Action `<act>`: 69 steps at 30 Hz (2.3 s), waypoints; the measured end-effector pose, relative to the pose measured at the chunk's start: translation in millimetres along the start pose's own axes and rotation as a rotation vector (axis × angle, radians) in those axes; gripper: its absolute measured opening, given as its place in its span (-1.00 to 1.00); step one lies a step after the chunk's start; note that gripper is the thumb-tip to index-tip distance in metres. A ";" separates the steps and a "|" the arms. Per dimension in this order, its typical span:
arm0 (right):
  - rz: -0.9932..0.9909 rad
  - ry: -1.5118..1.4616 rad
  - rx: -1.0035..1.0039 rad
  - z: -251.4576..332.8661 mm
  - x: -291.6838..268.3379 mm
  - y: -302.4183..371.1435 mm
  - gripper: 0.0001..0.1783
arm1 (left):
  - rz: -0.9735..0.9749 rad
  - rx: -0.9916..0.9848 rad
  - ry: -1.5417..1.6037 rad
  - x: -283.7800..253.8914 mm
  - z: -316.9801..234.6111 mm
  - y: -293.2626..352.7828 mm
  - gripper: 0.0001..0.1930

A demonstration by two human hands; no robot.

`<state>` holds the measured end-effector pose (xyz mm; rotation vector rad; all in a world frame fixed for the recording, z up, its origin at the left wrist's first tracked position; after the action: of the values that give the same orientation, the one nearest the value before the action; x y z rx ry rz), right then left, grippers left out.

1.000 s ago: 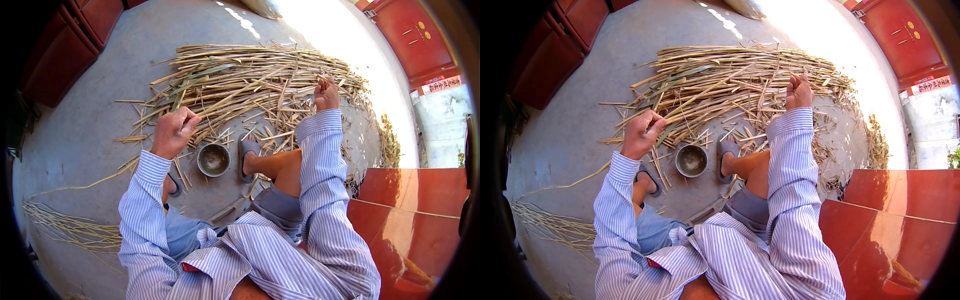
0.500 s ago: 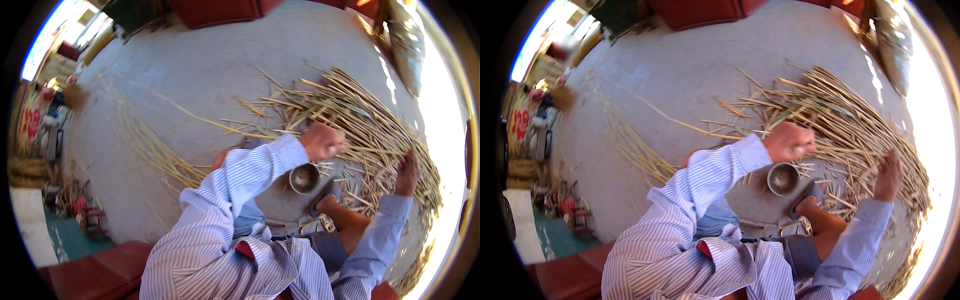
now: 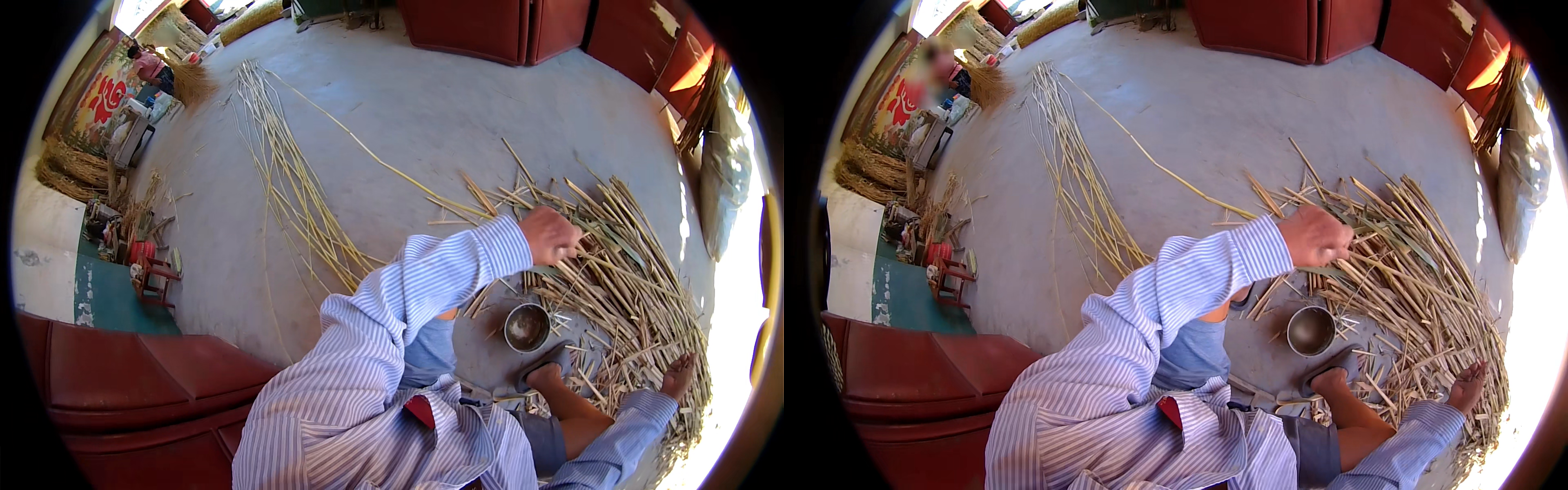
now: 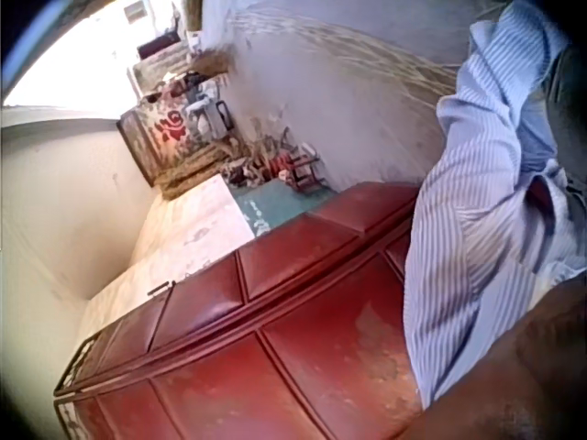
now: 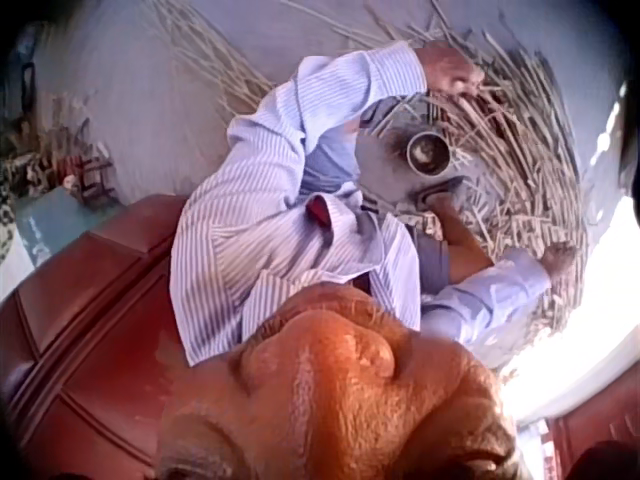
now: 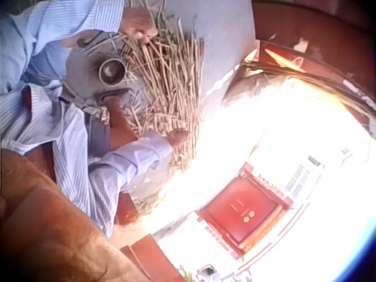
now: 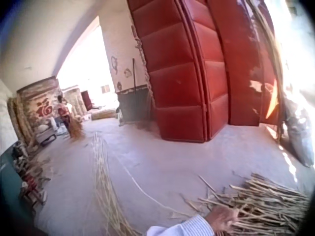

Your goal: The person sits on the floor and repeatedly strips the outer layers from long, thin plant stalks by hand. The stripped fibers are placed in a pile to the left, while the remaining stalks are set aside.

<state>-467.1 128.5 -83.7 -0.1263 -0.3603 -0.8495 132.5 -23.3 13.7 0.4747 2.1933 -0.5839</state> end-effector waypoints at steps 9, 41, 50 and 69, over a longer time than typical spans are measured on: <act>0.179 0.195 -0.007 -5.9 104.7 50.3 -0.74 | 0.106 -0.542 -0.341 -117.9 114.9 132.2 -0.77; 0.237 0.415 0.144 -110.1 118.5 28.9 -0.78 | 0.251 -1.069 -0.294 0.5 249.9 537.3 -0.72; 0.125 0.113 0.262 -96.6 167.0 72.0 -0.81 | 0.189 -1.405 -0.146 -53.6 239.6 529.8 -0.71; 0.018 0.282 0.166 -97.5 95.1 11.5 -0.84 | -0.025 -1.595 0.041 -75.8 249.7 504.2 -0.34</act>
<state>-375.6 43.9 -139.9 0.1435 -0.1630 -0.8034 587.4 243.7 -196.5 -0.4072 1.9779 1.1623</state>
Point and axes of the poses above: each hand's wrist, its own y-axis away from the middle knuckle, its own x-axis out of the palm, z = x × y, the point moved 2 cm from there along -y, towards the middle knuckle, and after that the axes turned 15 degrees about -x, right-handed, at the moved point
